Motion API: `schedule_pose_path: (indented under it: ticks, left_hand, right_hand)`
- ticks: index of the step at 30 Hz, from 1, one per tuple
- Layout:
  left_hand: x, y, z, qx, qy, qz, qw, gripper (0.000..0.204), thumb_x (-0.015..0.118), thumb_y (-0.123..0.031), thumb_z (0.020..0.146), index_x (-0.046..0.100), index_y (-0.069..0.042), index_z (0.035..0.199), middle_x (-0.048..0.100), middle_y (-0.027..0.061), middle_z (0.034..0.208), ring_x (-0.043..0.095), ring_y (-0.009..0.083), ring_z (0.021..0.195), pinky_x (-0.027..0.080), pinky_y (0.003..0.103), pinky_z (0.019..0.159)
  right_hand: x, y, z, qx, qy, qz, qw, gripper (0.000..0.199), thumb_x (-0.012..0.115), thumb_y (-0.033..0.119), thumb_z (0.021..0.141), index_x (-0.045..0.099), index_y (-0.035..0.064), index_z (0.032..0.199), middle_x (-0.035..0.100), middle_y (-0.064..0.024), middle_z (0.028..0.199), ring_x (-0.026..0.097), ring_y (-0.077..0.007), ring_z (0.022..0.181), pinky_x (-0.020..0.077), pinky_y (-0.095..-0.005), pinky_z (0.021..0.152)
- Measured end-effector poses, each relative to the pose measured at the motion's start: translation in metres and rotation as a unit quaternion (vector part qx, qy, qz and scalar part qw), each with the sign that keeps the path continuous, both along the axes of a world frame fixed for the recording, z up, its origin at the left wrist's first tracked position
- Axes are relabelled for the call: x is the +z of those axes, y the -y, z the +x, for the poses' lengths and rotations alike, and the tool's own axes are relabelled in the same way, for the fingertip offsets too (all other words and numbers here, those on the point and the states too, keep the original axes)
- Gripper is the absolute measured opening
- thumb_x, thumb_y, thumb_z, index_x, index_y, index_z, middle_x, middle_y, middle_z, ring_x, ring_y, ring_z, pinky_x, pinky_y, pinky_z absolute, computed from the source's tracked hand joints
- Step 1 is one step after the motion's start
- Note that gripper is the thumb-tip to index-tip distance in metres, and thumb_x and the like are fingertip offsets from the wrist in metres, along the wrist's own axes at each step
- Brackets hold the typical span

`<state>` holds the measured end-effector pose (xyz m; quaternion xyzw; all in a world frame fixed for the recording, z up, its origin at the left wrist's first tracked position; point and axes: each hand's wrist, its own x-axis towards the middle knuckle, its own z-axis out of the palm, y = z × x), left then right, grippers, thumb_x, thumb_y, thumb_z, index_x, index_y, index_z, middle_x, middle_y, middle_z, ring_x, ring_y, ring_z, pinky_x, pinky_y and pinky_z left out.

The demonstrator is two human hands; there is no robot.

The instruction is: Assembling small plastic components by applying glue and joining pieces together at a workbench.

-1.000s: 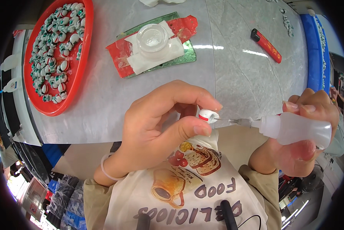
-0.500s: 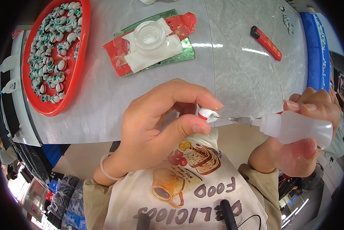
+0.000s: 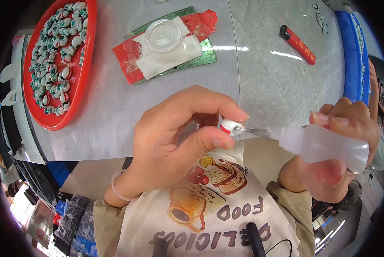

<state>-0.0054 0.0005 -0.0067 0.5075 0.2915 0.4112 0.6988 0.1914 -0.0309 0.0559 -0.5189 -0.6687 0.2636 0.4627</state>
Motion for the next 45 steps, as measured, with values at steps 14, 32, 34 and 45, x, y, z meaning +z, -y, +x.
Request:
schedule_pose_path:
  ticks: [14,32,34,45]
  left_hand:
    - [0.000,0.001,0.002,0.001,-0.008,-0.007,1.000,0.032,0.063,-0.021,0.077,0.050,0.005,0.091,0.053,0.0129,0.084,0.057,0.0177,0.072,0.046,0.027,0.065]
    - [0.003,0.003,0.006,0.031,-0.028,-0.024,0.999,0.033,0.063,-0.024,0.077,0.050,0.003,0.088,0.054,0.0121,0.079,0.055,0.0170,0.069,0.045,0.026,0.063]
    - [0.003,0.003,0.007,0.041,-0.029,-0.026,0.998,0.033,0.063,-0.026,0.077,0.050,0.003,0.088,0.054,0.0118,0.078,0.055,0.0165,0.068,0.044,0.026,0.062]
    - [0.007,0.004,0.009,0.063,-0.016,-0.063,0.996,0.035,0.063,-0.028,0.077,0.050,0.002,0.086,0.053,0.0109,0.076,0.054,0.0157,0.065,0.043,0.025,0.059]
  right_hand:
    - [-0.002,0.010,0.015,0.025,0.138,0.053,0.989,0.057,0.065,0.049,0.066,0.053,0.0006,0.094,0.053,-0.0093,0.077,0.040,-0.0135,0.054,0.0328,-0.0241,0.049]
    - [0.016,0.011,0.011,0.112,0.201,-0.017,0.973,0.066,0.068,0.052,0.062,0.051,0.0038,0.104,0.056,-0.0099,0.084,0.039,-0.0124,0.056,0.0326,-0.0244,0.048]
    - [0.019,0.011,0.011,0.111,0.200,-0.008,0.973,0.066,0.068,0.053,0.062,0.051,0.0038,0.103,0.055,-0.0093,0.082,0.039,-0.0122,0.056,0.0324,-0.0245,0.048]
    - [0.009,0.007,0.013,0.114,0.170,0.021,0.979,0.068,0.065,0.058,0.061,0.051,0.0051,0.102,0.054,-0.0080,0.082,0.038,-0.0122,0.056,0.0329,-0.0242,0.048]
